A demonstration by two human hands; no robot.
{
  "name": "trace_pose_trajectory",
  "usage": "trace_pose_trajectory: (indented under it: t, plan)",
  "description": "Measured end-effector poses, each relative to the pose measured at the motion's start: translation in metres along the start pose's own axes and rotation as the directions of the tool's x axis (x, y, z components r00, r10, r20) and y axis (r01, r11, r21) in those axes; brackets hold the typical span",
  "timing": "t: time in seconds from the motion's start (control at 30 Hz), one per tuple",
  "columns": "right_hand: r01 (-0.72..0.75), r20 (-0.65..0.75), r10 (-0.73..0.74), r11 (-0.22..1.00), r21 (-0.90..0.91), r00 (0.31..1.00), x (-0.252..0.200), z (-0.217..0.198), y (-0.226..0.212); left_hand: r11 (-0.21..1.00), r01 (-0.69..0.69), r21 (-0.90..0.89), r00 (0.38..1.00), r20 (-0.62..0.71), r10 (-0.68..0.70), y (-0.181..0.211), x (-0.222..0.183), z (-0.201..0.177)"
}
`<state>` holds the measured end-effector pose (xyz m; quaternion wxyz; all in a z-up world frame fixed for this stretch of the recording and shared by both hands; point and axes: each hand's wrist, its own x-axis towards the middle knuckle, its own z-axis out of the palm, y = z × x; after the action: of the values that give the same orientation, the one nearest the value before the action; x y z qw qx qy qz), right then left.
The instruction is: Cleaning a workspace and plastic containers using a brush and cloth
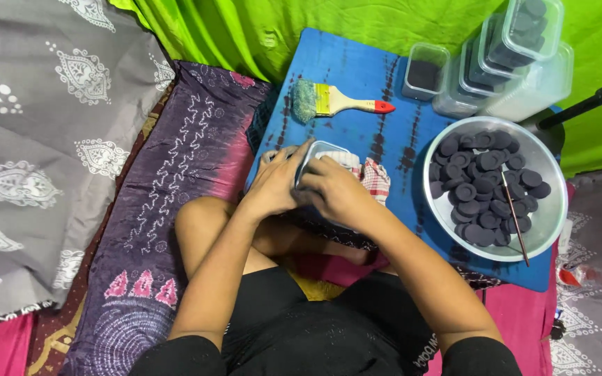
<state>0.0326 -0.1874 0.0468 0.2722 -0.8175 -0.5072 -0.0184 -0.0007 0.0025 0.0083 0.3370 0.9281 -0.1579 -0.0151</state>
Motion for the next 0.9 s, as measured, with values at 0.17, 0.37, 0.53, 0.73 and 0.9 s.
trace_pose_trajectory:
  t: [0.17,0.37,0.53,0.73,0.9]
  plan:
    - [0.006,0.06,-0.005,1.0,-0.01,0.998,-0.017,-0.016,0.0,0.998,0.062,0.005,0.996,0.065,-0.062,0.019,0.001,-0.015]
    - [-0.065,0.093,0.077,0.99,-0.122,0.993,-0.051,-0.038,0.008,0.998,0.04,0.053,0.996,0.083,-0.044,0.026,0.0,-0.022]
    - [-0.068,-0.001,0.069,0.988,-0.14,0.998,-0.041,-0.038,0.037,0.997,0.062,0.036,0.993,0.103,-0.066,0.031,0.0,-0.026]
    - [-0.178,-0.298,0.14,0.979,-0.101,0.944,-0.029,-0.022,0.056,0.995,0.062,0.074,0.993,0.097,-0.069,0.027,-0.001,-0.024]
    - [-0.155,-0.307,0.125,0.985,-0.075,0.943,-0.058,0.003,0.019,0.996,0.032,0.078,0.997,0.068,-0.037,0.023,-0.001,-0.019]
